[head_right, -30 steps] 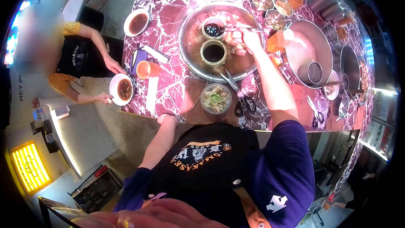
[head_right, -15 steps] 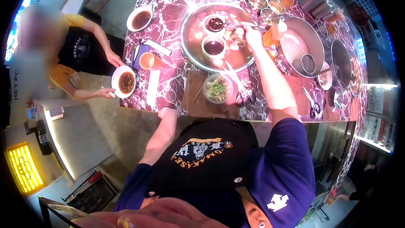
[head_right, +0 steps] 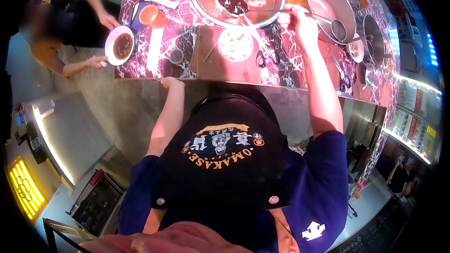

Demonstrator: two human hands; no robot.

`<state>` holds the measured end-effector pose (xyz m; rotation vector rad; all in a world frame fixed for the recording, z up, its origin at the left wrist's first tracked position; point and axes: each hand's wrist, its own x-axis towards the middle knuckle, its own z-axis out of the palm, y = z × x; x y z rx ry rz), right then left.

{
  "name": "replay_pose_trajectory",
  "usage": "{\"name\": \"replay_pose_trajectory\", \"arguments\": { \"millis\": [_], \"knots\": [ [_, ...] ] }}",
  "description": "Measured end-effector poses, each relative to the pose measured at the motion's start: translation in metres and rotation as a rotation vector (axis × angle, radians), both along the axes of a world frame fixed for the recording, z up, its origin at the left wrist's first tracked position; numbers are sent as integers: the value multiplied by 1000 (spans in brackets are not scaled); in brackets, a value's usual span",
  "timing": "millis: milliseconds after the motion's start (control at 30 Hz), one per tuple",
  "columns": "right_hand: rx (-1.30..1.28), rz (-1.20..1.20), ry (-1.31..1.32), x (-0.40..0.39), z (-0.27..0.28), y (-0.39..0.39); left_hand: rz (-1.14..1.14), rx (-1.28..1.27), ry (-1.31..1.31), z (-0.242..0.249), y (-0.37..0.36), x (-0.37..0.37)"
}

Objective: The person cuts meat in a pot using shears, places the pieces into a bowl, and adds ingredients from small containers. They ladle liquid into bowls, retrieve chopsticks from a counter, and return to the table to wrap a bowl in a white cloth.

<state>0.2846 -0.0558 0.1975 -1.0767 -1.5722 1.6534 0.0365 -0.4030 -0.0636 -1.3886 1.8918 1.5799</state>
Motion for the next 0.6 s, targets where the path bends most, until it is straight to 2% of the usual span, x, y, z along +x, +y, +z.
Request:
{"name": "replay_pose_trajectory", "arguments": {
  "millis": [67,133,167,267,333,400,467,500,533,600],
  "knots": [
    [-59,-15,-11,19,-8,-15,-65,132,110,-34,-34,5],
    [-31,4,-71,32,-1,-40,-270,290,183,-52,-74,25],
    [-17,29,-99,40,-5,-47,-266,176,-3,-7,-79,37],
    [-3,51,-167,57,-5,-73,-211,182,-96,-60,-154,61],
    [124,126,-220,63,-1,-89,-97,259,-229,-76,-195,76],
    [99,168,-151,72,-11,-94,-38,298,-307,-86,-221,89],
    [237,198,-190,73,-15,-103,-51,108,-333,-92,-235,99],
    [311,186,-221,70,-12,-108,-146,66,-303,-88,-238,103],
    [309,186,-225,71,-13,-110,-147,64,-307,-85,-239,105],
    [310,184,-198,71,-14,-112,-299,40,-303,-86,-240,104]
  ]
}}
